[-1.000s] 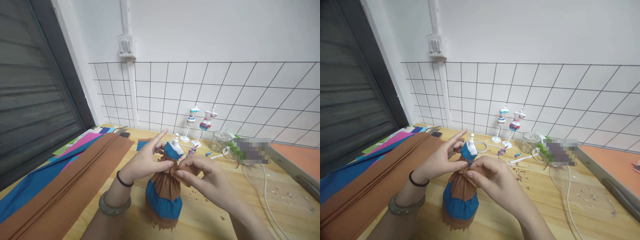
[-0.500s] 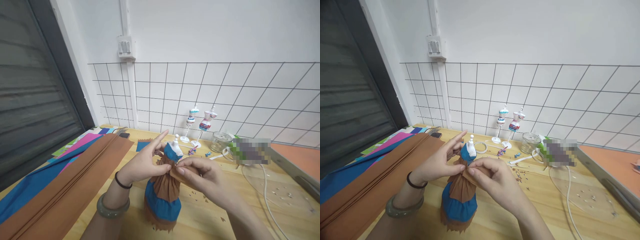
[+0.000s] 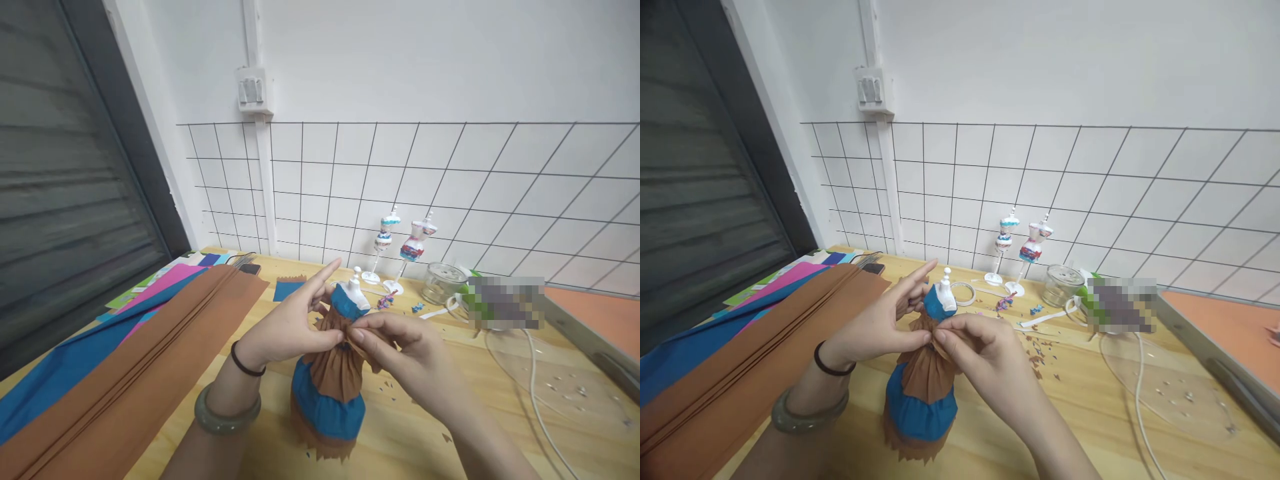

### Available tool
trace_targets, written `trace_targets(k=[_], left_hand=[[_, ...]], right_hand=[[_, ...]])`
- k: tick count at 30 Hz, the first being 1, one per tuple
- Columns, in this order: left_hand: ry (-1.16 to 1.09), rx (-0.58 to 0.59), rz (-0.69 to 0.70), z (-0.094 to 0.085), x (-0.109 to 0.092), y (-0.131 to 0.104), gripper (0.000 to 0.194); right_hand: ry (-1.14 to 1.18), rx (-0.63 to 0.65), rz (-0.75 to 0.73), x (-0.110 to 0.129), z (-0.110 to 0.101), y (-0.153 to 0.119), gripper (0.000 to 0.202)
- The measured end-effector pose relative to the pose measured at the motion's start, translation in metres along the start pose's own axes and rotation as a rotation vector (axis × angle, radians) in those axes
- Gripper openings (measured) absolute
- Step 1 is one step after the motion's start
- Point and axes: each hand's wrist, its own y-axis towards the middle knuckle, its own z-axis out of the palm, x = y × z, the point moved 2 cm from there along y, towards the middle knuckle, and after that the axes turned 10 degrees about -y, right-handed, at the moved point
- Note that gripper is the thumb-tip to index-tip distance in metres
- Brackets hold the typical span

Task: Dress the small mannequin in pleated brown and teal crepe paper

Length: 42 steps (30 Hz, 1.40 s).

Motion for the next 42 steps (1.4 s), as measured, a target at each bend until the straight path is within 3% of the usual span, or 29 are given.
trace_targets(k=[6, 11, 24, 31, 37, 42], left_hand=[[-0.004, 0.007, 0.008, 0.000, 0.001, 0.001, 0.095], [0.000, 0.010, 0.014, 0.000, 0.000, 0.001, 0.093], [0.013, 0.002, -0.001, -0.003, 0.001, -0.002, 0.085], [-0.015, -0.087, 0.003, -0.005, 0.003, 0.001, 0.080], [-0.093, -0.137, 0.005, -0.011, 0.002, 0.001, 0.083], [-0.151, -0.214, -0.012, -0.009, 0.000, 0.001, 0.083]], right_hand=[[-0.141, -0.124, -0.023, 0.001, 0.000, 0.000, 0.024], [-0.190, -0.151, -0.029, -0.001, 0.000, 0.001, 0.024], [-0.067, -0.154, 0.023, -0.003, 0.005, 0.001, 0.022], [-0.074, -0.214, 0.022, -0.001, 0.016, 0.002, 0.020], [-0.129, -0.353, -0.212, 0.004, 0.020, 0.000, 0.007], [-0.357, -0.338, -0.473, 0.008, 0.017, -0.005, 0.029]])
